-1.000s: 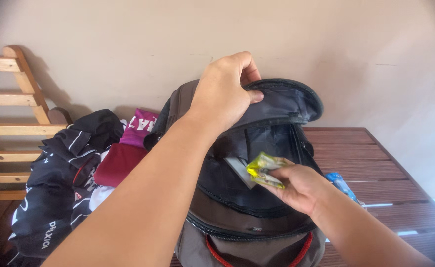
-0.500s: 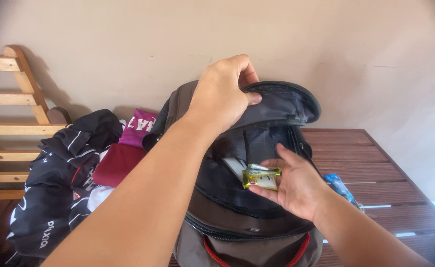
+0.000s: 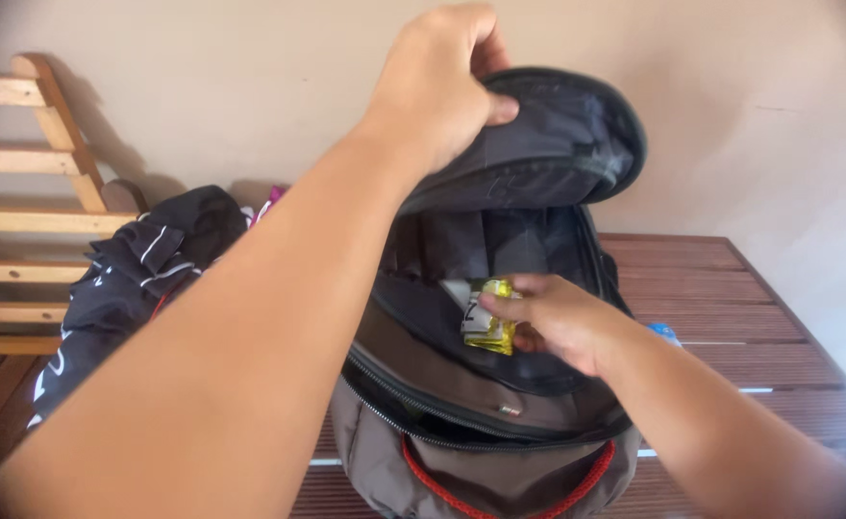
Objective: The person folds a red t-shirt and places it into a brown backpack. They then add several small packets and a folded maroon cloth into the backpack's compartments.
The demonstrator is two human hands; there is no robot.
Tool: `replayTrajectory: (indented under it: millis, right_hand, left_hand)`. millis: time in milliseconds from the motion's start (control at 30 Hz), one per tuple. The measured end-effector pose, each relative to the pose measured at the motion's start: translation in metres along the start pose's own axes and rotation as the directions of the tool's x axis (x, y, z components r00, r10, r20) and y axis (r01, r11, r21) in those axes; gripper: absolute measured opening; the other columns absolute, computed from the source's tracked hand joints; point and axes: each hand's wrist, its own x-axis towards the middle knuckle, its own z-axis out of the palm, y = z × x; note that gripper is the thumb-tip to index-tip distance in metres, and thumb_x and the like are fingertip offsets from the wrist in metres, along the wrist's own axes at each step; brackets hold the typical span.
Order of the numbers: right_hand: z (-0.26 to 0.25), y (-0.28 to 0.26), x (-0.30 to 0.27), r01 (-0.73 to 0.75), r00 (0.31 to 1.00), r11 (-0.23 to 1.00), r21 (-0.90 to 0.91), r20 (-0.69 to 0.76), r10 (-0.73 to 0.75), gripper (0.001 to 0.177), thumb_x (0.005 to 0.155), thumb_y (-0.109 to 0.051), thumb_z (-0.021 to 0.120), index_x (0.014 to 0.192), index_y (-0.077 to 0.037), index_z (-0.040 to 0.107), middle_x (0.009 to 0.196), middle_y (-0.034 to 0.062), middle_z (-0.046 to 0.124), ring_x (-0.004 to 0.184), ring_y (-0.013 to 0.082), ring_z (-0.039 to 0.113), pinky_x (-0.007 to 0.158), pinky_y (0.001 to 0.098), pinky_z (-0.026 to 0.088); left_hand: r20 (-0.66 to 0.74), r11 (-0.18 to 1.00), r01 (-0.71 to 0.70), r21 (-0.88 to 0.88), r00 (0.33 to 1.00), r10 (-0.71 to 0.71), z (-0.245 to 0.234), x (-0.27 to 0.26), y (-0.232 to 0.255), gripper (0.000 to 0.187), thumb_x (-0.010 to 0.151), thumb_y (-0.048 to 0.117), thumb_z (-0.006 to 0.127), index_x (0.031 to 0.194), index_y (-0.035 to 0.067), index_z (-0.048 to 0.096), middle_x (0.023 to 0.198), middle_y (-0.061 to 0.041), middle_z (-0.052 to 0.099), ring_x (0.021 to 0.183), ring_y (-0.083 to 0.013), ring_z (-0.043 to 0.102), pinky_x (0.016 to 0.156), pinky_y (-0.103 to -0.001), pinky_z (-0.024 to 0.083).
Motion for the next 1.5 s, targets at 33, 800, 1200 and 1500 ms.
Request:
replayTrajectory:
  millis: [33, 800, 1200, 1500]
  right_hand:
    - [0.002, -0.002, 0.004, 0.004, 1.000, 0.996, -0.093, 0.005, -0.003, 0.039, 0.091, -0.030, 0.072, 0.123, -0.009, 0.075, 0.093, 0.0041, 0.075, 0.084, 0.0161, 0.060, 0.075, 0.0298, 0.049]
    - [0.045, -0.003, 0.055, 0.107, 0.831, 0.967, -0.229, -0.514, -0.214, 0.036, 0.082, -0.013, 0.084, 0.117, -0.019, 0.080, 0.118, 0.0109, 0.064, 0.085, 0.0215, 0.075, 0.076, 0.0310, 0.063]
    - [0.045, -0.014, 0.072, 0.294, 0.642, 0.729, -0.618, -0.438, -0.630, 0.033, 0.069, -0.006, 0.078, 0.101, -0.010, 0.075, 0.109, 0.0159, 0.071, 0.098, 0.0322, 0.070, 0.085, 0.0425, 0.052]
    - [0.036, -0.011, 0.078, 0.203, 0.676, 0.585, -0.785, -0.320, -0.664, 0.006, 0.087, -0.007, 0.068, 0.091, -0.009, 0.072, 0.103, 0.0161, 0.072, 0.099, 0.0359, 0.070, 0.087, 0.0457, 0.055]
  left_hand:
    - [0.014, 1.000, 0.023, -0.003, 1.000, -0.023, -0.002, 0.000, -0.001, 0.027, 0.069, 0.007, 0.088, 0.083, 0.006, 0.066, 0.082, -0.006, 0.074, 0.078, -0.0177, 0.073, 0.069, -0.034, 0.057]
    - [-0.021, 0.999, -0.018, -0.044, 1.000, 0.017, 0.009, -0.017, -0.017, 0.027, 0.066, 0.008, 0.089, 0.081, 0.006, 0.067, 0.078, -0.006, 0.074, 0.077, -0.0182, 0.075, 0.069, -0.034, 0.058]
    - [-0.042, 0.996, -0.090, -0.007, 0.995, 0.090, 0.000, -0.037, 0.004, 0.029, 0.068, 0.008, 0.088, 0.085, 0.008, 0.064, 0.081, -0.006, 0.075, 0.083, -0.0269, 0.074, 0.072, -0.041, 0.055]
    - [-0.028, 0.998, -0.062, 0.004, 0.998, 0.063, -0.007, -0.044, 0.015, 0.024, 0.076, 0.010, 0.084, 0.088, 0.011, 0.063, 0.084, -0.003, 0.075, 0.088, -0.0246, 0.074, 0.075, -0.041, 0.055]
